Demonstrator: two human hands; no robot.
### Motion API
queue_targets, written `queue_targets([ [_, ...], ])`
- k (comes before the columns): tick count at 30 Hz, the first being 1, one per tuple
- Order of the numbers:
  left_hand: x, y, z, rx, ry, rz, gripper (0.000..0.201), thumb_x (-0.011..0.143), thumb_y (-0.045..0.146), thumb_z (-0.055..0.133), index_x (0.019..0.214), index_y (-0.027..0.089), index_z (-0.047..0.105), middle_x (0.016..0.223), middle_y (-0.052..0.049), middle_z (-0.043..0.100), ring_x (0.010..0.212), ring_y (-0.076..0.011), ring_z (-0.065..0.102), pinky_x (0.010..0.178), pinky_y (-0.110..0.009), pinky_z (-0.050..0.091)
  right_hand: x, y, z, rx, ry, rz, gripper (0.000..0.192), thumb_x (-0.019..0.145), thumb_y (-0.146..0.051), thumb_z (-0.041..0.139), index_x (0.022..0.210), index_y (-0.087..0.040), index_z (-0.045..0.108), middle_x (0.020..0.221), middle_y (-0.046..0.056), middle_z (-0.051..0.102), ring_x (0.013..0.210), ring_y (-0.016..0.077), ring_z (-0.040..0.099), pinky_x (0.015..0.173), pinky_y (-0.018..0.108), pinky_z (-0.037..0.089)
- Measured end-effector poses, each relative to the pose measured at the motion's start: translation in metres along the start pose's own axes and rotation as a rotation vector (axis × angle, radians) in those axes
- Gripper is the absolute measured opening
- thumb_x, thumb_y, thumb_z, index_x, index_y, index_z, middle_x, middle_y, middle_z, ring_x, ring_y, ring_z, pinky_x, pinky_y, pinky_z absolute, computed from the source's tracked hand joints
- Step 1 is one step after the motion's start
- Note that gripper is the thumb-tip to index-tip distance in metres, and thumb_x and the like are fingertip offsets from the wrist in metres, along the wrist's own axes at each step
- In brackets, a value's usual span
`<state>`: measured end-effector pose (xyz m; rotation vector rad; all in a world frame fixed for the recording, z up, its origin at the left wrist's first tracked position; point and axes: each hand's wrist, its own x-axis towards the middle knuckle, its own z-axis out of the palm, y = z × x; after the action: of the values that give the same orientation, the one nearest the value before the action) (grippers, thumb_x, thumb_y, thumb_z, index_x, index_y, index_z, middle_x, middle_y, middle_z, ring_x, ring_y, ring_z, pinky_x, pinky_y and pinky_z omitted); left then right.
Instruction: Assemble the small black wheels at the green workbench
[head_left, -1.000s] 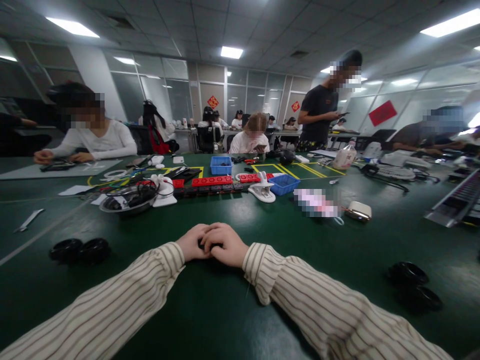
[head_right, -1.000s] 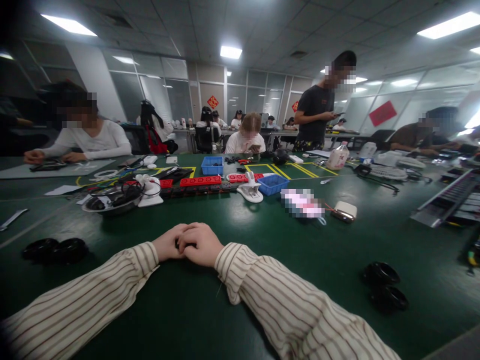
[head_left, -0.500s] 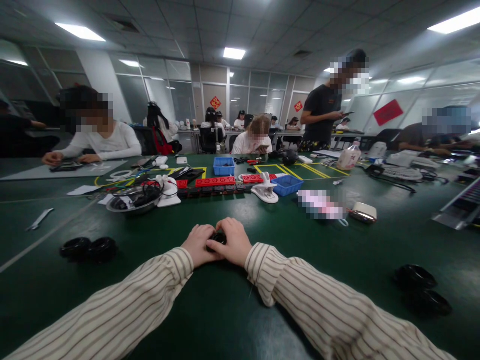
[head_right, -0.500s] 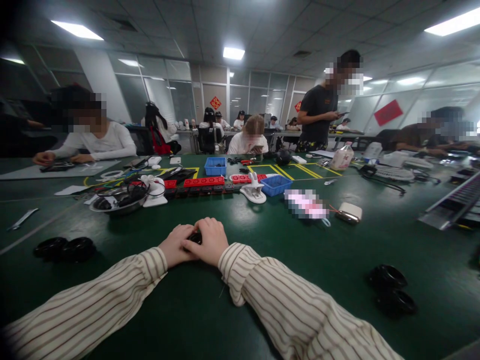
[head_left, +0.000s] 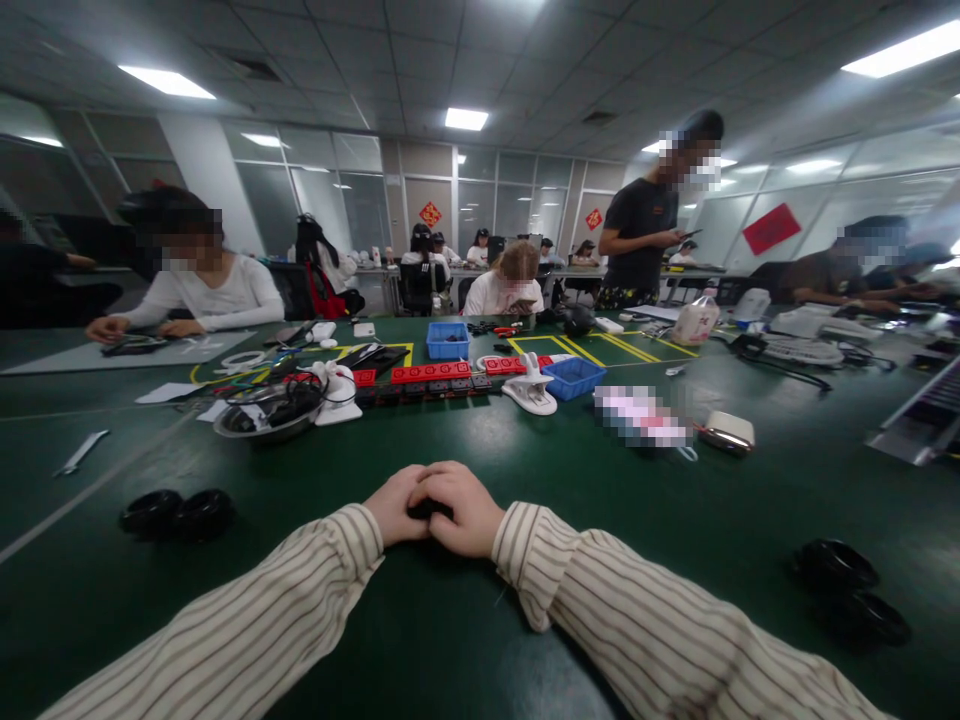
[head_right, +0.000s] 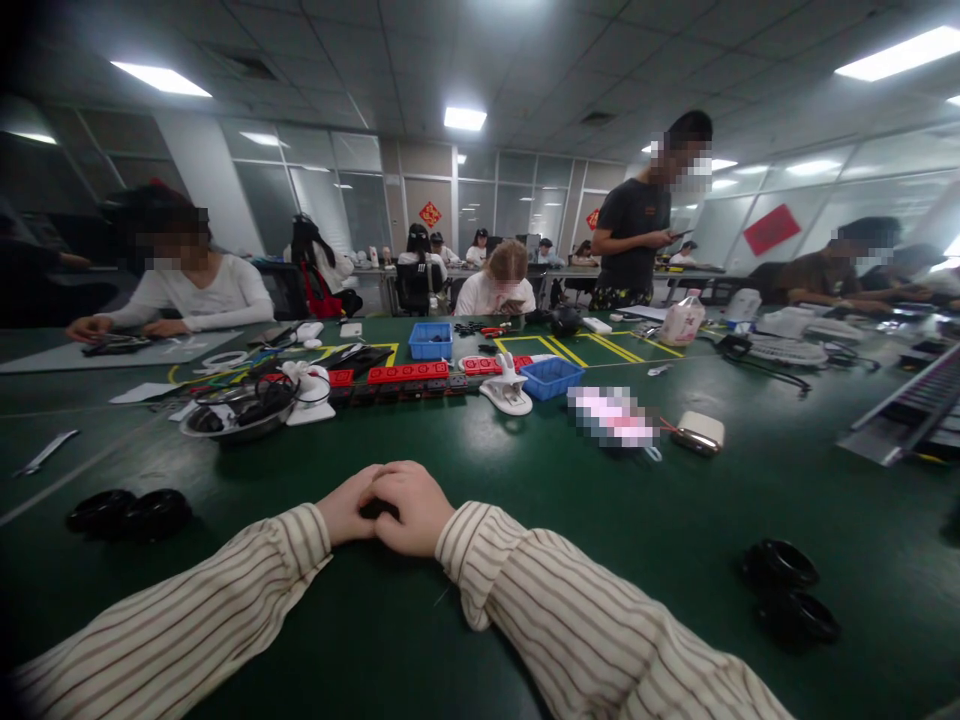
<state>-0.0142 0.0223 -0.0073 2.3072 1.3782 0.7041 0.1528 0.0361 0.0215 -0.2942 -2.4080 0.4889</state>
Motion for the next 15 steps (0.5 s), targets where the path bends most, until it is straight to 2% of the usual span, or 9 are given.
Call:
queue_targets([
  [3,-0.001,-0.001,0.002,0.036,0.023,0.021,0.051,0.056,0.029,0.069,0.103,0.015,0.055,0.103,-0.009,0.054,0.1,-0.0275,0.05,0.091,-0.041,0.04,0.0,-0.002,0.0,-0.045,0.061,0.052,0.022,0.069,-0.017,0.056,0.09,-0.016,0.053,0.093,0.003,0.056,0.095,0.017,0.047,0.09,0.031,0.034],
  [6,-0.002,0.004,0.0,0.065,0.038,0.025,0.063,0.056,0.037,0.072,0.111,0.017,0.048,0.107,-0.008,0.052,0.101,-0.0279,0.048,0.091,-0.043,0.039,0.0,-0.001,0.001,-0.119,0.128,0.214,0.027,0.073,-0.03,0.061,0.092,-0.015,0.051,0.093,0.004,0.053,0.091,0.0177,0.046,0.083,0.03,0.036],
  [9,-0.002,0.011,-0.004,0.093,0.101,-0.022,0.059,0.054,0.038,0.073,0.103,0.018,0.047,0.102,-0.007,0.052,0.097,-0.0267,0.048,0.087,-0.042,0.041,0.0,0.003,0.002,-0.156,0.132,0.341,0.029,0.074,-0.036,0.063,0.089,-0.015,0.05,0.088,0.003,0.05,0.085,0.0166,0.046,0.077,0.029,0.035],
  [12,-0.002,0.015,-0.007,0.153,0.126,-0.061,0.051,0.052,0.04,0.072,0.091,0.018,0.047,0.092,-0.005,0.051,0.089,-0.0253,0.049,0.081,-0.04,0.043,0.001,0.004,0.002,-0.186,0.098,0.371,0.034,0.072,-0.041,0.066,0.087,-0.015,0.05,0.086,0.002,0.049,0.082,0.0161,0.045,0.075,0.028,0.034],
  [15,-0.003,0.016,-0.007,0.206,0.109,-0.057,0.056,0.05,0.045,0.072,0.091,0.018,0.046,0.091,-0.006,0.051,0.089,-0.0264,0.049,0.088,-0.045,0.039,0.002,0.003,0.003,-0.222,0.079,0.379,0.041,0.068,-0.047,0.069,0.085,-0.015,0.05,0.084,0.002,0.049,0.08,0.0161,0.045,0.073,0.028,0.034],
])
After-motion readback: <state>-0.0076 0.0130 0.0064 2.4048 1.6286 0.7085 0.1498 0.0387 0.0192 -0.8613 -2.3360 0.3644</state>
